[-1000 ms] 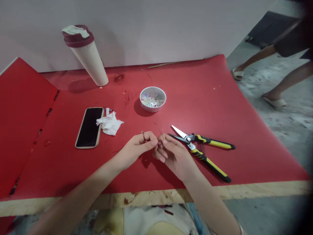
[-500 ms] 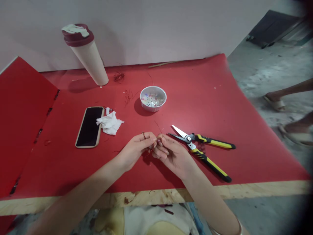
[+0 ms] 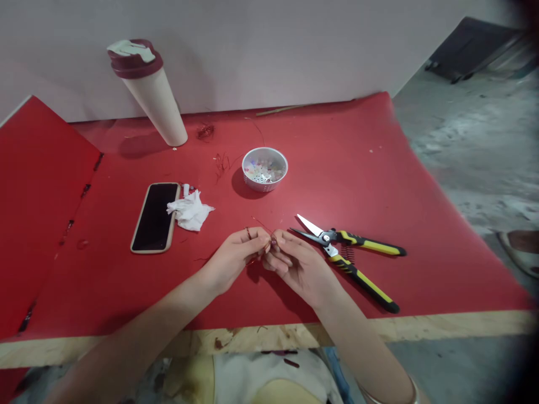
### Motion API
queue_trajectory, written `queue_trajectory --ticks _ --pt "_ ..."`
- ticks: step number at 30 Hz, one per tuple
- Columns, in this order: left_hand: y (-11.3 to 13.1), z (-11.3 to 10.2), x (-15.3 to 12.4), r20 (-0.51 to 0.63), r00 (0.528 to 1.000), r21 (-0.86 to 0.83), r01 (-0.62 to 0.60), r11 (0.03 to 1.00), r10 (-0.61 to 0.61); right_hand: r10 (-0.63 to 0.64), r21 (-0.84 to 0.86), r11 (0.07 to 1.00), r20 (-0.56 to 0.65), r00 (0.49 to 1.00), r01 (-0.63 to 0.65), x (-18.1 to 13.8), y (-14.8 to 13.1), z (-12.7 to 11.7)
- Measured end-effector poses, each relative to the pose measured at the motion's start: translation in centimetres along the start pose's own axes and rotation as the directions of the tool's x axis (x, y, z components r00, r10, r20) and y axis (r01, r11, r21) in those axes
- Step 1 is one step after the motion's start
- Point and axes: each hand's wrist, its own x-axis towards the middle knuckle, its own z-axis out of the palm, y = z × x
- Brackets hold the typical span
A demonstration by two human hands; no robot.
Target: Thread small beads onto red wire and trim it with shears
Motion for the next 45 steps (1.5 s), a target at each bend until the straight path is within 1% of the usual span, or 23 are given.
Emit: queue_trajectory --ticks 5,9,12,15,17,19,24,27,30,33,36,40,45 --pt "0.1 0.3 0.0 0.009 1.0 -0.053 0.006 0.999 -0.006 0.0 -0.035 0.999 -0.028 1.0 -0.001 -0.2 0.0 0.1" --pt "0.3 0.6 -0.2 0.021 1.0 -0.014 0.021 1.0 -0.02 -0.022 -0.091 0.996 -0.054 0.998 0.017 -0.3 -0.1 0.3" --pt "0.3 0.5 -0.3 -0.018 1.0 0.012 -0.008 1.0 0.008 -0.029 -0.126 0.992 -0.059 0.998 0.021 -0.4 -0.2 0.4" --pt "0.4 0.4 -0.3 -0.036 0.998 0.056 -0.049 0.997 0.051 -0.005 -0.187 0.982 -0.038 0.999 -0.003 -0.5 -0.5 0.4" --pt "0.6 0.4 -0.3 -0.022 0.997 0.066 -0.067 0.996 0.069 0.022 -0.237 0.971 -0.023 0.999 -0.027 -0.6 -0.6 0.4" --pt "0.8 0.5 -0.3 -0.006 0.997 0.058 -0.074 0.996 0.075 0.051 -0.252 0.966 -0.014 0.999 -0.053 -0.7 -0.8 0.4" --pt "0.8 0.5 -0.3 0.015 0.998 0.067 -0.069 0.995 0.068 0.163 -0.132 0.979 0.043 0.986 -0.156 -0.8 -1.1 0.4" --pt "0.7 0.5 -0.4 0.012 0.998 0.092 -0.069 0.993 0.068 0.182 -0.064 0.982 0.041 0.982 -0.18 -0.8 -1.2 0.4" --pt "0.7 0.6 -0.4 0.009 0.995 0.151 -0.095 0.984 0.095 0.165 -0.045 0.986 0.027 0.986 -0.163 -0.6 -1.1 0.4" --pt "0.6 0.7 -0.5 0.008 0.991 0.202 -0.129 0.971 0.13 0.116 -0.045 0.992 0.033 0.993 -0.115 -0.5 -0.8 0.3" --pt "0.4 0.7 -0.5 0.011 0.991 0.194 -0.132 0.972 0.133 0.093 -0.042 0.995 0.044 0.995 -0.091 -0.5 -0.7 0.2" --pt "0.2 0.7 -0.5 -0.004 0.993 0.161 -0.114 0.98 0.117 0.095 -0.032 0.995 0.045 0.994 -0.093 -0.5 -0.5 0.1" --pt "0.3 0.8 -0.5 -0.007 0.99 0.187 -0.135 0.973 0.138 0.097 -0.005 0.995 0.044 0.994 -0.097 -0.4 -0.5 0.2"
